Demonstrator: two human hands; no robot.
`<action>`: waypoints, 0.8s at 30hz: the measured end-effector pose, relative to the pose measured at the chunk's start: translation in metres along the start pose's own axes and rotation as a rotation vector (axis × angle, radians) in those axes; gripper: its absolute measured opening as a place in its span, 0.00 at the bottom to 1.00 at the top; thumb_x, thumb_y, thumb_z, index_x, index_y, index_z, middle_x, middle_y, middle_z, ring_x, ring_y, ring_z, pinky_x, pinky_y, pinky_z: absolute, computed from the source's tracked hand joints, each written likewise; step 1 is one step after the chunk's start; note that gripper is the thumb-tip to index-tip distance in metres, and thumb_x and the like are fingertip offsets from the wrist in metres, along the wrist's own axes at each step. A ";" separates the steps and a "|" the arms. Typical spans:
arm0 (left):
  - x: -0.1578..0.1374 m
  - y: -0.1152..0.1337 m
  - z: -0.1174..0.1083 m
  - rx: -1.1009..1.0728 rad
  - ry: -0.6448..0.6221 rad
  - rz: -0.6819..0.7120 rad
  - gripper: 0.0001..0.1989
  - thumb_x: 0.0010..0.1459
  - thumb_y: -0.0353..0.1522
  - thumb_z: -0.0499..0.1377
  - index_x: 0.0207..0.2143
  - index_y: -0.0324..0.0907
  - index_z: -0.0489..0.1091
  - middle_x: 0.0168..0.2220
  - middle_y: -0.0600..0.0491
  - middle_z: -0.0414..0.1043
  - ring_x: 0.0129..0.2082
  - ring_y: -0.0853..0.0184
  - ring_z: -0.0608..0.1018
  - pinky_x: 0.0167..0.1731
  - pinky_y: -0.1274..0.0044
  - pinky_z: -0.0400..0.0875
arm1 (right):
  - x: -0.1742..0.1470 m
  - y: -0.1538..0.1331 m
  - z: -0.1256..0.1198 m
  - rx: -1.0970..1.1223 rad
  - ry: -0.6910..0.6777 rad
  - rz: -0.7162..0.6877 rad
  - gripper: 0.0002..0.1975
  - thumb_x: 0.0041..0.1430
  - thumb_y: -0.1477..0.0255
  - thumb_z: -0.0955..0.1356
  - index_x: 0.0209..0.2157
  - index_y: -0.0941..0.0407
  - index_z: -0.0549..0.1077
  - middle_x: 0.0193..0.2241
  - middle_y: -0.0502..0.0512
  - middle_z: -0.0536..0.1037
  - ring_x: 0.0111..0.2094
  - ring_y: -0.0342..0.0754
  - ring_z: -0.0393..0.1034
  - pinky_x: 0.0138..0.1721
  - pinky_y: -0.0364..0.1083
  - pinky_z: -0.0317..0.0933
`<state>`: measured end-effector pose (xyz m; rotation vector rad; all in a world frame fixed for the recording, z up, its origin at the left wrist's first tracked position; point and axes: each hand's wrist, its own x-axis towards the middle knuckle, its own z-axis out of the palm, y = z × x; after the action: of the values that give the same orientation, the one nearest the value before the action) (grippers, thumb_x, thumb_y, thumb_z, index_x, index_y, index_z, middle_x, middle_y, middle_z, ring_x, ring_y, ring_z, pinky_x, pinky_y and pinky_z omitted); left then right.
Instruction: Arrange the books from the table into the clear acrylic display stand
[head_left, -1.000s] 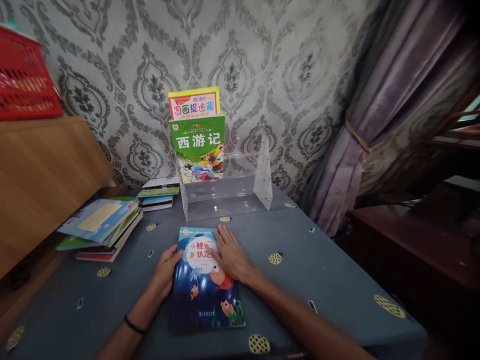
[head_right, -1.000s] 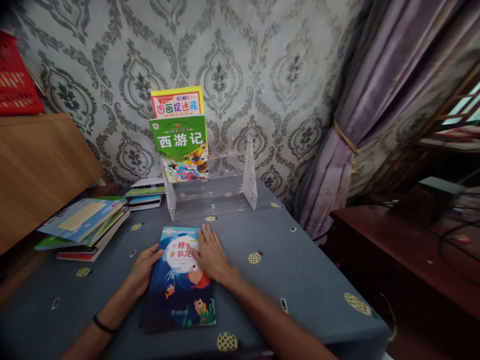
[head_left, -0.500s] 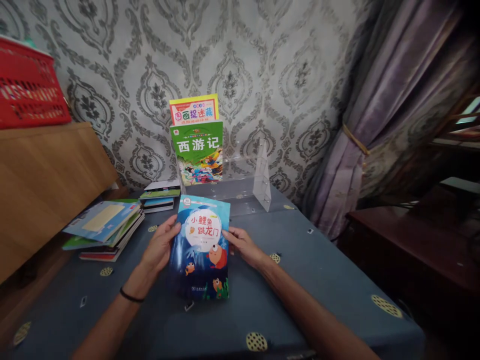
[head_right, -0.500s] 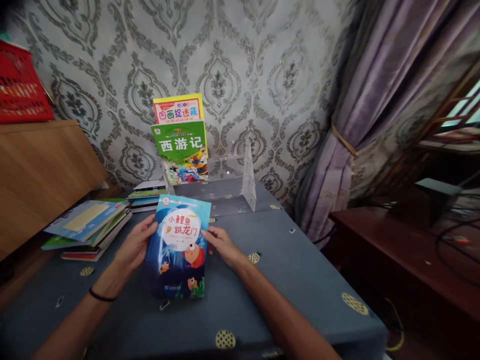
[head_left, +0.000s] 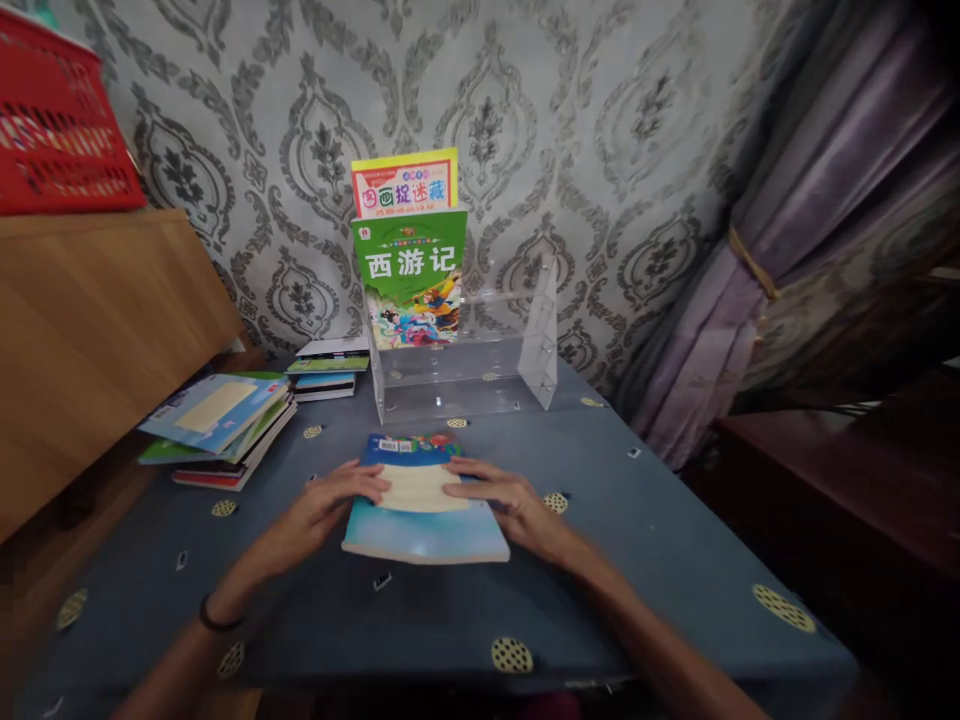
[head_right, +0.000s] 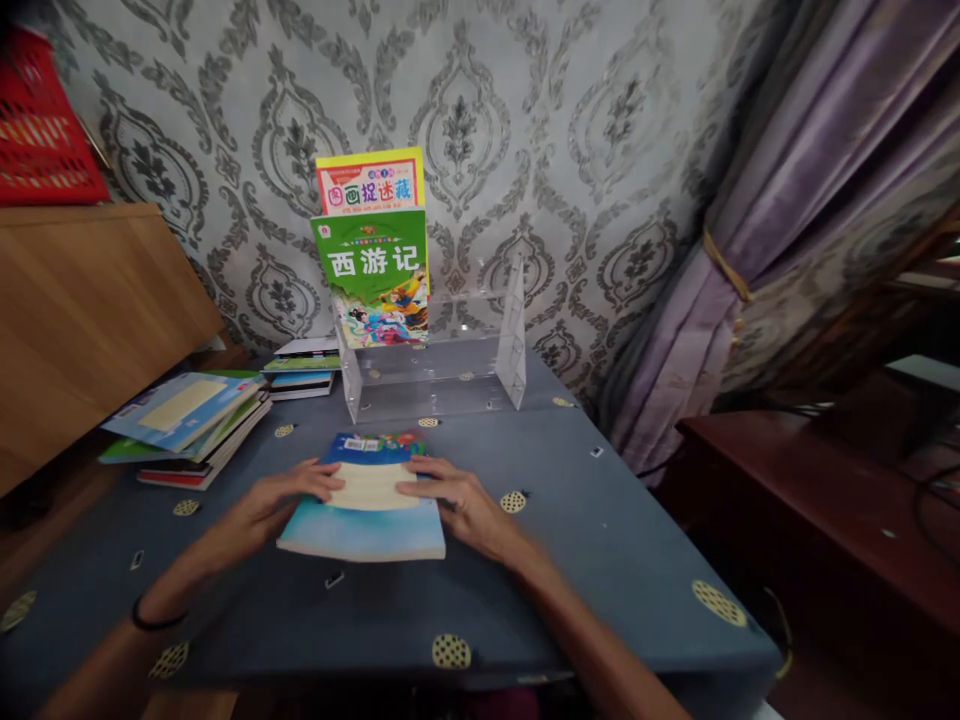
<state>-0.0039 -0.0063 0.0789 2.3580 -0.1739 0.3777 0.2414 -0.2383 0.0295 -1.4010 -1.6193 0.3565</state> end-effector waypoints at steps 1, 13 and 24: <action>-0.009 -0.010 0.013 0.038 -0.022 -0.025 0.15 0.71 0.33 0.49 0.51 0.47 0.74 0.55 0.49 0.76 0.62 0.60 0.72 0.67 0.59 0.56 | -0.006 0.007 0.007 -0.054 -0.047 0.003 0.16 0.69 0.69 0.65 0.54 0.46 0.76 0.61 0.59 0.72 0.65 0.54 0.62 0.61 0.60 0.62; -0.045 -0.028 0.058 0.180 -0.086 -0.104 0.24 0.65 0.22 0.47 0.59 0.49 0.67 0.63 0.52 0.69 0.67 0.65 0.64 0.68 0.59 0.56 | 0.013 -0.027 0.010 -0.386 -0.376 0.076 0.26 0.60 0.86 0.62 0.56 0.51 0.73 0.59 0.58 0.74 0.62 0.53 0.67 0.67 0.62 0.52; -0.046 -0.019 0.059 0.241 -0.052 -0.121 0.22 0.64 0.26 0.51 0.58 0.47 0.70 0.58 0.50 0.74 0.58 0.62 0.75 0.66 0.60 0.58 | 0.111 0.005 0.125 -0.418 -0.368 0.031 0.30 0.72 0.61 0.59 0.66 0.67 0.59 0.67 0.72 0.59 0.71 0.57 0.47 0.69 0.58 0.49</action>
<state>-0.0302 -0.0328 0.0114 2.6024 -0.0091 0.2922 0.1564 -0.0959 0.0106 -1.7490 -2.0598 0.3183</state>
